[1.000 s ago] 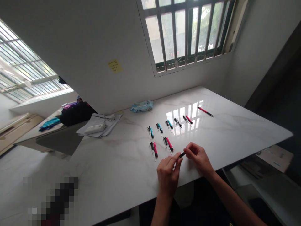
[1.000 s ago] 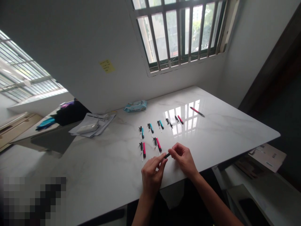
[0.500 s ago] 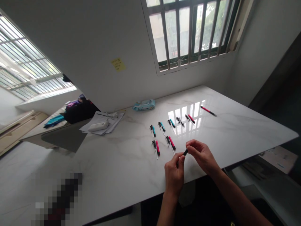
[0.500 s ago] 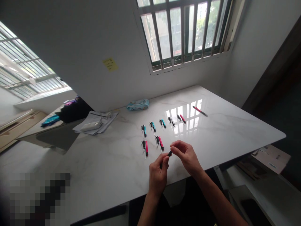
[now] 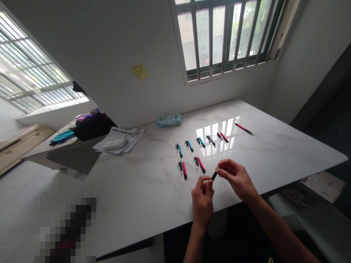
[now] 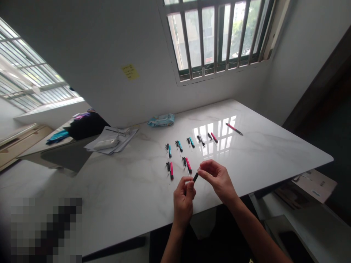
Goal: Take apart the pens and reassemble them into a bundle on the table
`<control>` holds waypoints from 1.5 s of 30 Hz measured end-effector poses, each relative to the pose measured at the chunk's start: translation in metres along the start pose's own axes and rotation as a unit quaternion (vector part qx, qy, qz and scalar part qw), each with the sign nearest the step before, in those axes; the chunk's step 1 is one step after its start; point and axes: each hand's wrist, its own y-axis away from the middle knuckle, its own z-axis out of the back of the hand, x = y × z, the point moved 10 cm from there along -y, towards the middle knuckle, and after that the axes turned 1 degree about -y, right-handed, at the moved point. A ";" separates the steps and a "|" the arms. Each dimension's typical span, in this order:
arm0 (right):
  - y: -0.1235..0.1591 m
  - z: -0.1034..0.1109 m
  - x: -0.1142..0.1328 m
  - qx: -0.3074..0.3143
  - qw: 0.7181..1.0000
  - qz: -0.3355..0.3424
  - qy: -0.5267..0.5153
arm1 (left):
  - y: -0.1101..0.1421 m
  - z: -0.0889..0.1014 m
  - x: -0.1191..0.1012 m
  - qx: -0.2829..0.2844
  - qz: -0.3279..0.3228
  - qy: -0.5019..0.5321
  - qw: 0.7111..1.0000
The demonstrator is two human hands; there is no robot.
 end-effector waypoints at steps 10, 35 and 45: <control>0.004 -0.011 0.008 0.024 1.000 0.000 -0.010 | 0.000 0.002 0.000 -0.006 0.000 0.000 1.000; -0.096 -0.030 0.017 0.059 0.863 0.182 0.468 | -0.002 0.017 0.010 -0.079 0.014 0.065 0.995; 0.071 -0.102 0.136 0.222 0.961 0.157 -0.039 | -0.004 0.020 0.009 -0.093 0.031 0.090 0.991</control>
